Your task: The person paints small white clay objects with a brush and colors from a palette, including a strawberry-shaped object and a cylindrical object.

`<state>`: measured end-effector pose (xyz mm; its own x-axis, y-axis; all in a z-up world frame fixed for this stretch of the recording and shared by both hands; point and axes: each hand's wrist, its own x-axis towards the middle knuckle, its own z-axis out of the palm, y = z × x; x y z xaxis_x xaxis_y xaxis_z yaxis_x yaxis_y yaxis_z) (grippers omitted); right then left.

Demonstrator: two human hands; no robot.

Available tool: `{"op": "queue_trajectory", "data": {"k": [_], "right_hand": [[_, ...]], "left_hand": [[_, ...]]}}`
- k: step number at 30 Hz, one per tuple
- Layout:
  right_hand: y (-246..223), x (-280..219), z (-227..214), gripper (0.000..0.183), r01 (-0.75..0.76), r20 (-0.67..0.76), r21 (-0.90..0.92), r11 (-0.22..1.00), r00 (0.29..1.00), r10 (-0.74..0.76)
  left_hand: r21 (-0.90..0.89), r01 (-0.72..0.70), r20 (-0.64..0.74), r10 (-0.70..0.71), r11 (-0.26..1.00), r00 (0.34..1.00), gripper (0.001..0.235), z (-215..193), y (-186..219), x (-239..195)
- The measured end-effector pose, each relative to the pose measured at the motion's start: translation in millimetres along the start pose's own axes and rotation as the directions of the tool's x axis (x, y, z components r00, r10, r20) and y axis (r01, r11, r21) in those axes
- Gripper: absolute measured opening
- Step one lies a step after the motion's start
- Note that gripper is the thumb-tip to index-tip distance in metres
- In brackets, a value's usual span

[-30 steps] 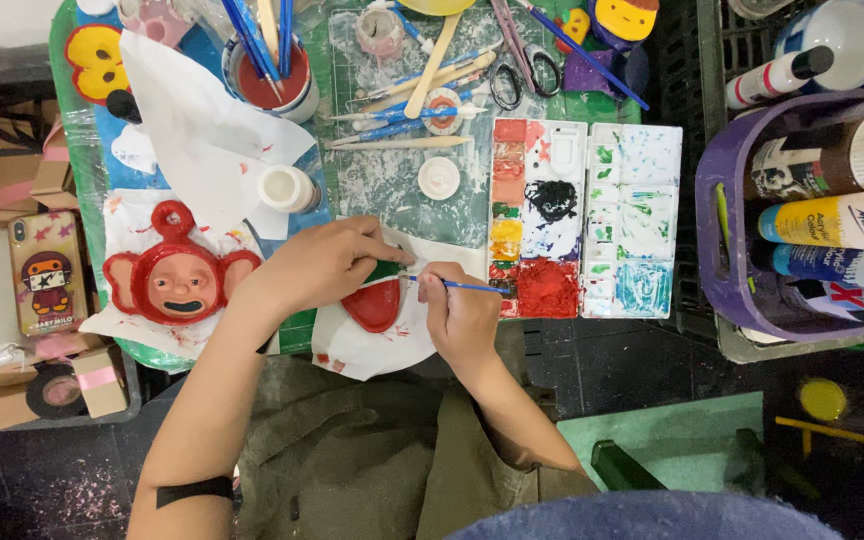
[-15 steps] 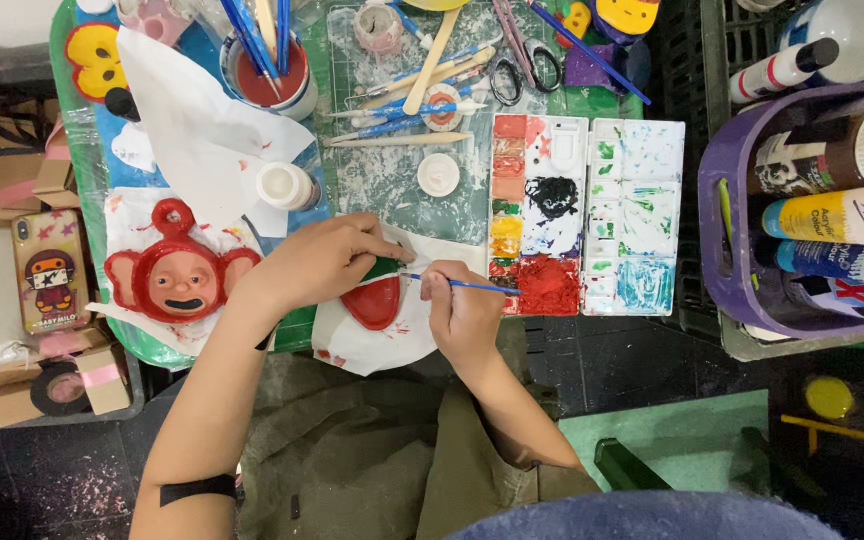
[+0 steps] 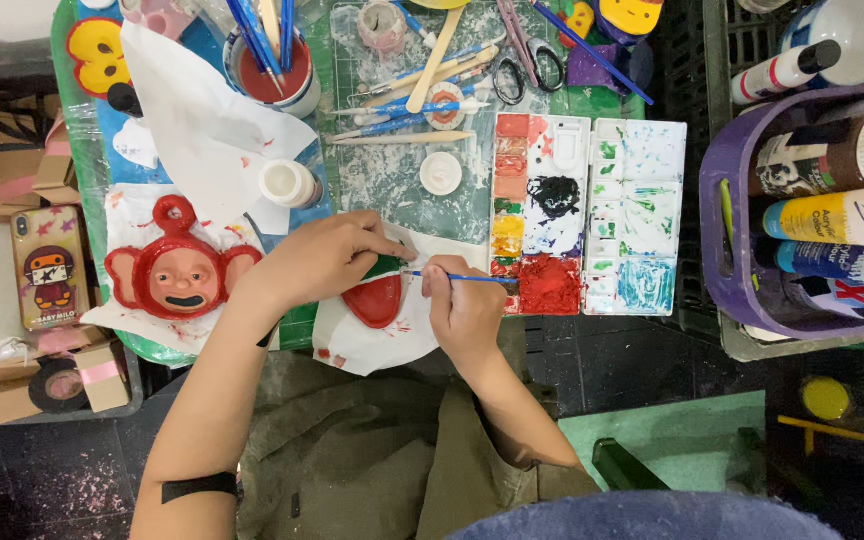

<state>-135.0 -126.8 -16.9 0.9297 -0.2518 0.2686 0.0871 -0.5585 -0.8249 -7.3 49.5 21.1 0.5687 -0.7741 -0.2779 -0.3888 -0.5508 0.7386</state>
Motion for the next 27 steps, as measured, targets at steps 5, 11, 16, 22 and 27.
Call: {"op": "queue_trajectory", "data": {"k": [5, 11, 16, 22, 27], "right_hand": [[-0.2, -1.6, -1.1, 0.015, 0.016, -0.023, 0.102, 0.995, 1.000, -0.014], [-0.1, 1.3, 1.3, 0.015, 0.006, 0.002, 0.063, 0.998, 1.000, -0.006], [0.5, 1.9, 1.0, 0.016, 0.031, -0.002, 0.039, 0.999, 1.000, -0.031], [-0.6, -0.1, -1.0, 0.014, 0.032, -0.006, 0.079, 0.996, 0.999, -0.032], [-0.4, 0.3, -2.5, 0.014, 0.031, -0.011, 0.016, 0.999, 0.999, -0.031]], "left_hand": [[0.013, 0.012, 0.004, -0.012, 1.000, 1.000, 0.043, 0.5, 0.0, -0.2], [0.015, 0.024, 0.011, -0.024, 1.000, 1.000, 0.043, -1.3, 1.8, 0.5], [0.009, 0.032, 0.029, -0.032, 0.999, 0.999, 0.044, -1.5, 1.1, 0.0], [-0.003, -0.008, -0.001, 0.008, 1.000, 1.000, 0.043, -0.1, -0.2, -0.4], [0.002, -0.005, -0.011, 0.005, 1.000, 1.000, 0.043, 1.0, -0.9, -0.3]]}}
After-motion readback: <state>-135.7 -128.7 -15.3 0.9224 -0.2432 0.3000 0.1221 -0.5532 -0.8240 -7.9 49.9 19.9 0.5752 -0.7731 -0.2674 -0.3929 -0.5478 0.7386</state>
